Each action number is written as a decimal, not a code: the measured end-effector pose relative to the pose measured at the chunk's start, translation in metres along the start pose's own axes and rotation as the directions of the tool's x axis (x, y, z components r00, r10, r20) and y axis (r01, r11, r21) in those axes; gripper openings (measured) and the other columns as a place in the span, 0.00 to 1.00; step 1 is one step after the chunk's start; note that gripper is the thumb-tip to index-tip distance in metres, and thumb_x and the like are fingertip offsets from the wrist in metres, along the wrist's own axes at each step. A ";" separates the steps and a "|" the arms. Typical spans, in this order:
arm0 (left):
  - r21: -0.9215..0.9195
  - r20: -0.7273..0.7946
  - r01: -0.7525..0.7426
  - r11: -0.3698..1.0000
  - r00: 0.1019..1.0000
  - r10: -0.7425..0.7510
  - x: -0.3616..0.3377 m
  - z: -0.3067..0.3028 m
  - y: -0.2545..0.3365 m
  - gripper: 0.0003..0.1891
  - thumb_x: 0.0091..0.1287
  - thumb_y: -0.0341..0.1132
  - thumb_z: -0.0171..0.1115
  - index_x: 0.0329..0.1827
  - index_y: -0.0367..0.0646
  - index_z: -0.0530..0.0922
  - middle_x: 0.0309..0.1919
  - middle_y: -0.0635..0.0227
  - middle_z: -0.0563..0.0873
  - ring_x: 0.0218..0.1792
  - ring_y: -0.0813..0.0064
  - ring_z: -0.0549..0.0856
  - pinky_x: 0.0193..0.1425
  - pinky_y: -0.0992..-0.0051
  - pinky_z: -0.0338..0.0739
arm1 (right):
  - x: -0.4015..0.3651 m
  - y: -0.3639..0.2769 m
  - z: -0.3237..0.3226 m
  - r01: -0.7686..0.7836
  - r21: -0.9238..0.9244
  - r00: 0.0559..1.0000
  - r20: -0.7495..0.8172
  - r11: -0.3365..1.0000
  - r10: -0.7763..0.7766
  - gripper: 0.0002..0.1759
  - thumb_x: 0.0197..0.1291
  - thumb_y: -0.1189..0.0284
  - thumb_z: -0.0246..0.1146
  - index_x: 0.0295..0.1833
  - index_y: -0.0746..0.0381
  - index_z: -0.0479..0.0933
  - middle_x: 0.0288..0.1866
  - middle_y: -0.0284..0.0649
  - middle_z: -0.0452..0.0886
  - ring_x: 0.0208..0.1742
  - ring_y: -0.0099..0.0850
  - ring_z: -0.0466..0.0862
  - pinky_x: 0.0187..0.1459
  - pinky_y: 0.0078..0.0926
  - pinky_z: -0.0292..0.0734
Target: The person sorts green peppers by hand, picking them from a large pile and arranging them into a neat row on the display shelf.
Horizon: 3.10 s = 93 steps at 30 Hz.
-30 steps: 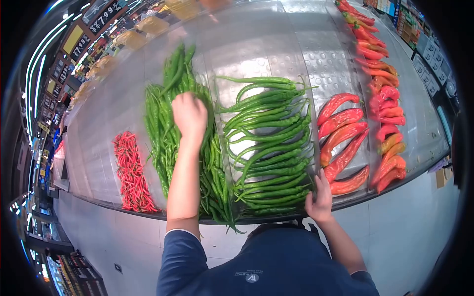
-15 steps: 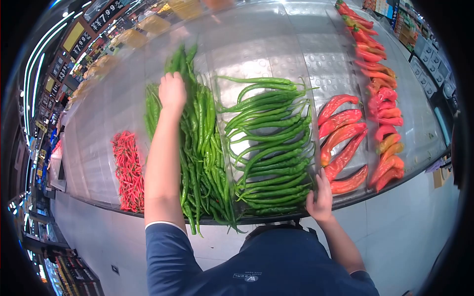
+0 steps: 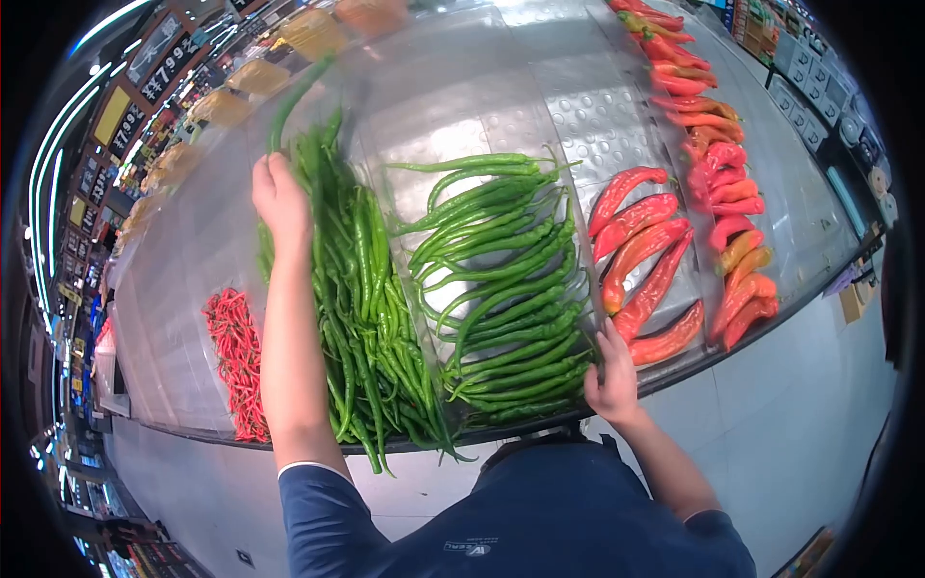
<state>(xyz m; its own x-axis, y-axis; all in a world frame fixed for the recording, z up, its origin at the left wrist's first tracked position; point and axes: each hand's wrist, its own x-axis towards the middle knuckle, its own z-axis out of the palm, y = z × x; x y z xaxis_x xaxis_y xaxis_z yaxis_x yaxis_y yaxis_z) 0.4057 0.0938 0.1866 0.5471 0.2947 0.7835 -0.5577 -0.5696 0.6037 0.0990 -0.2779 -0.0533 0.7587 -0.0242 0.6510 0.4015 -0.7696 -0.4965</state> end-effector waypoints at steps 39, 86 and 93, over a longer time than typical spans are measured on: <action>0.395 0.862 -0.459 0.796 0.485 -0.147 -0.040 0.132 0.017 0.20 0.57 0.21 0.61 0.53 0.44 0.82 0.49 0.55 0.86 0.52 0.47 0.83 0.58 0.56 0.78 | 0.002 -0.002 -0.001 -0.061 0.033 0.998 0.015 0.998 0.061 0.32 0.46 0.85 0.62 0.63 0.76 0.73 0.69 0.66 0.73 0.67 0.61 0.78 0.70 0.52 0.73; 0.027 0.557 0.484 0.875 0.719 -0.415 0.007 0.078 0.038 0.16 0.76 0.32 0.53 0.57 0.32 0.83 0.35 0.68 0.83 0.36 0.76 0.79 0.42 0.72 0.74 | 0.002 -0.003 -0.002 -0.003 0.011 0.999 -0.039 1.000 0.003 0.32 0.49 0.85 0.63 0.64 0.74 0.72 0.70 0.65 0.72 0.64 0.61 0.79 0.65 0.50 0.77; 0.343 0.759 0.371 0.863 0.432 -0.487 0.006 0.134 -0.019 0.13 0.76 0.27 0.52 0.54 0.37 0.85 0.32 0.68 0.84 0.28 0.78 0.79 0.33 0.73 0.76 | -0.001 0.001 -0.001 -0.034 0.023 0.999 0.017 0.999 0.033 0.34 0.50 0.85 0.64 0.67 0.72 0.69 0.71 0.65 0.71 0.66 0.63 0.77 0.67 0.51 0.75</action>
<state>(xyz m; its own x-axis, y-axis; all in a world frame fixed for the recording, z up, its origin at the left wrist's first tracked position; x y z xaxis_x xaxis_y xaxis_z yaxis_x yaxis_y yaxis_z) 0.5033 0.0037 0.1598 0.9818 -0.1776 -0.0677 -0.0641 -0.6451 0.7614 0.0983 -0.2794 -0.0536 0.7805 -0.0389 0.6240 0.3873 -0.7534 -0.5314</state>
